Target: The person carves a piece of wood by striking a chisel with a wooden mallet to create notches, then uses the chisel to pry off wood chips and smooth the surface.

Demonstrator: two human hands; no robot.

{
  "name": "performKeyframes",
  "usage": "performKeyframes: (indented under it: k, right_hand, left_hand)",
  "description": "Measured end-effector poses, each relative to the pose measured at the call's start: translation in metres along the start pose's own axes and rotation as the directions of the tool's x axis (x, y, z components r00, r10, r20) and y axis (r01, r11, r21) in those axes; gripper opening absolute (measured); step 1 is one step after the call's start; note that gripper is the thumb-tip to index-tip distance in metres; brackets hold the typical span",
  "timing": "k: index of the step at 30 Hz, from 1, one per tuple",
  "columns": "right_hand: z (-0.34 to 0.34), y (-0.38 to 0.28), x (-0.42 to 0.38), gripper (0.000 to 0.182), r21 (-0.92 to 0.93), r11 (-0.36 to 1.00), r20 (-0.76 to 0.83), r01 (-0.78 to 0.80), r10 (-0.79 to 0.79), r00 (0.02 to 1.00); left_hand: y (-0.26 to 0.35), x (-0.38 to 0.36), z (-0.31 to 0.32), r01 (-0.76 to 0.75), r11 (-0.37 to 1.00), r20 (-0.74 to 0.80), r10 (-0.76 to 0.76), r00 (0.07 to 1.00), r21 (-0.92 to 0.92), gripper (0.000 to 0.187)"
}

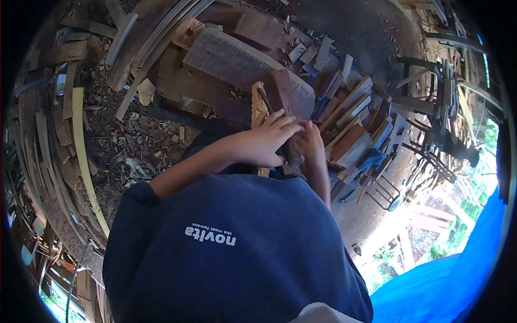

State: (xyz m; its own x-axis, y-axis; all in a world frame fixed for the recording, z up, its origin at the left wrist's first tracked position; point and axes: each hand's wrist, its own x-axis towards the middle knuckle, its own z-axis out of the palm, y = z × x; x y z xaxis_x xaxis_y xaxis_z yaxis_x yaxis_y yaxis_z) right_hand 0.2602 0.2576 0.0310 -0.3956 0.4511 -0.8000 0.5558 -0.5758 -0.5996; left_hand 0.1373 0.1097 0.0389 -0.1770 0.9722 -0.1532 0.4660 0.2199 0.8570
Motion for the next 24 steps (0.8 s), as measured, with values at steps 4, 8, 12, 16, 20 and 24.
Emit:
performKeyframes:
  k: [4,8,12,16,20,24]
  right_hand:
    - [0.000,-0.037,-0.029,0.042,0.241,0.960,0.339,-0.139,0.050,0.939]
    - [-0.013,-0.035,-0.027,0.048,-0.112,0.981,0.320,-0.157,0.185,0.929]
    - [-0.022,0.006,-0.016,0.052,-0.520,0.853,0.245,0.046,0.097,0.965]
    - [-0.015,0.022,-0.018,0.056,-0.689,0.672,0.284,0.271,-0.093,0.954]
    - [-0.023,0.048,0.000,0.057,-0.513,0.770,0.344,0.380,-0.221,0.913]
    - [-0.040,0.020,-0.003,0.052,-0.184,0.980,0.435,-0.081,0.155,0.887]
  left_hand:
    - [0.001,0.015,-0.030,0.243,0.839,0.453,0.005,0.892,-0.487,0.067]
    - [-0.019,0.010,0.018,0.356,0.687,-0.081,-0.516,0.853,-0.634,0.060]
    - [-0.023,0.018,0.025,0.506,-0.185,0.467,-0.719,0.515,-0.842,0.050]
    - [-0.012,0.022,0.036,0.547,-0.170,0.531,-0.585,0.613,-0.820,0.049]
    - [-0.006,0.028,0.027,0.584,-0.034,0.459,-0.656,0.600,-0.811,0.048]
    - [-0.020,0.016,0.042,0.563,0.133,0.302,-0.733,0.610,-0.815,0.051]
